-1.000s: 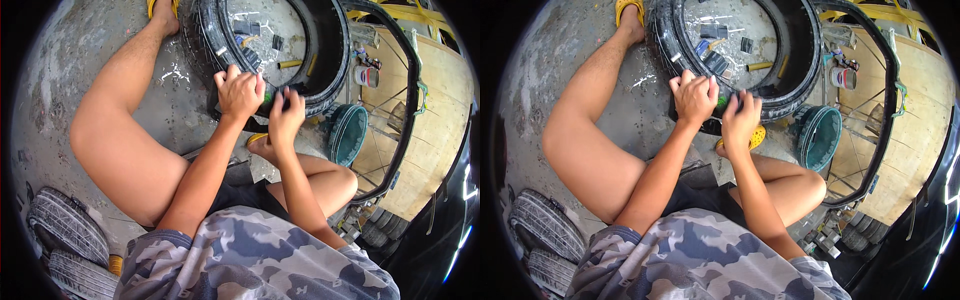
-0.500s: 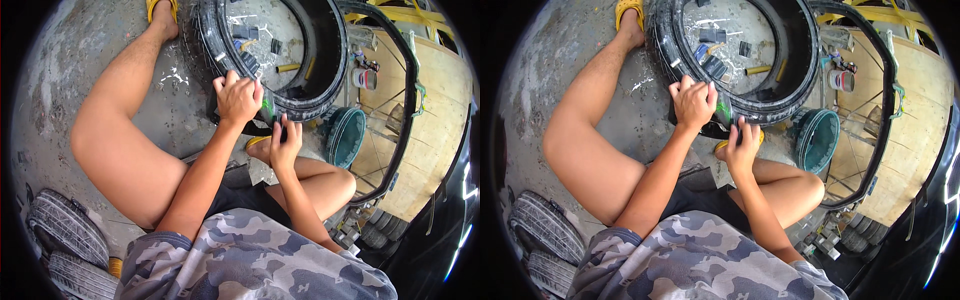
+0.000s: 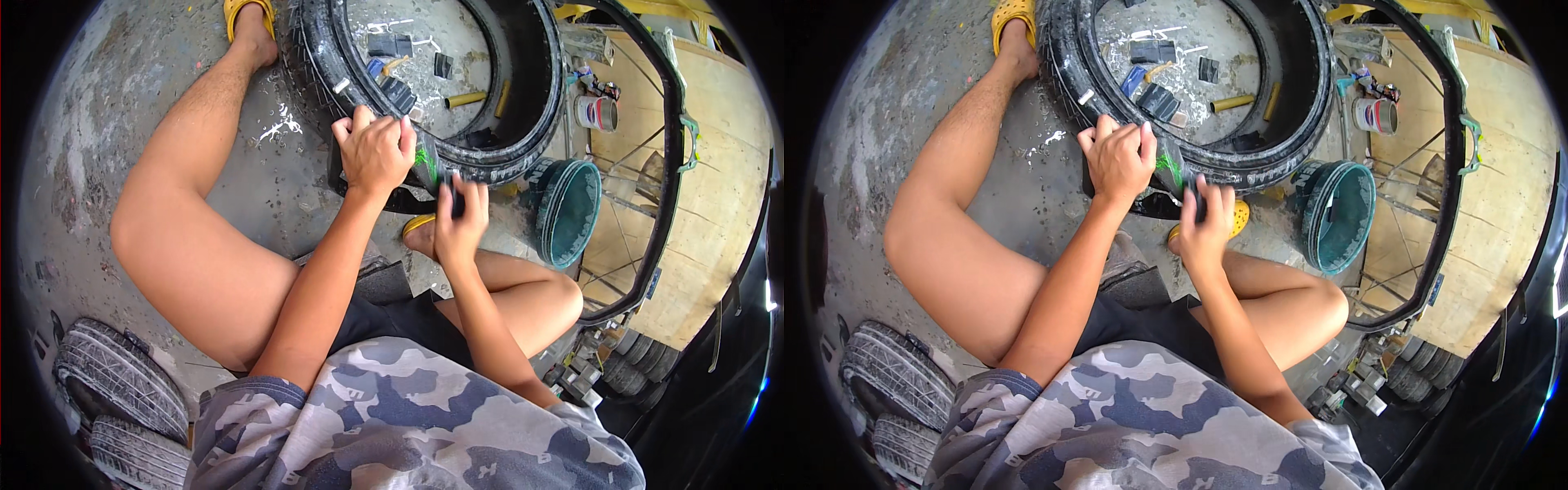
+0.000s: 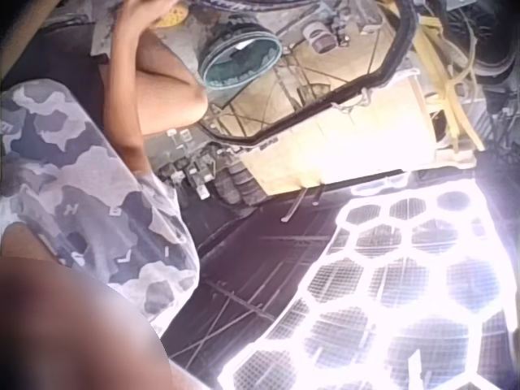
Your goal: The person is applying a patch to the inside of a tire casing, using a scraping tool and glue.
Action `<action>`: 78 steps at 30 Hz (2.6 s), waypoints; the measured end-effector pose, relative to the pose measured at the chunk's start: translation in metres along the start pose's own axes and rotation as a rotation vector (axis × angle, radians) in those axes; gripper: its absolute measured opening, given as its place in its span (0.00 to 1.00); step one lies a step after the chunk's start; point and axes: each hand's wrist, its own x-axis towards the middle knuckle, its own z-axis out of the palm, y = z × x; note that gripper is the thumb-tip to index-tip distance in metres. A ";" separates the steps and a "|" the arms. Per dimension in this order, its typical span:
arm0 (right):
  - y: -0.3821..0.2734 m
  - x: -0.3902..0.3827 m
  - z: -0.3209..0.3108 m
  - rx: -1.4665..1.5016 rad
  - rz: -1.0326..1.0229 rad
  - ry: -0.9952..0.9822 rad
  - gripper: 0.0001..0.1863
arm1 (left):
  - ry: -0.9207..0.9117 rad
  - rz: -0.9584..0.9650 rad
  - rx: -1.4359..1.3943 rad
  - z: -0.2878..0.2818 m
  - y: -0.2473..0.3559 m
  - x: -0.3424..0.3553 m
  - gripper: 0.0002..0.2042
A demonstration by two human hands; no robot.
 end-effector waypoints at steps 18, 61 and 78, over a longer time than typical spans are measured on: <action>0.016 -0.024 0.006 -0.154 -0.058 0.132 0.17 | -0.002 0.035 -0.029 0.021 0.009 0.005 0.15; -0.011 0.042 0.028 -0.089 -0.009 0.113 0.11 | 0.035 0.062 -0.084 0.024 0.007 -0.004 0.15; -0.011 0.027 0.019 -0.106 -0.079 0.096 0.09 | 0.012 0.058 -0.088 0.020 0.008 -0.003 0.16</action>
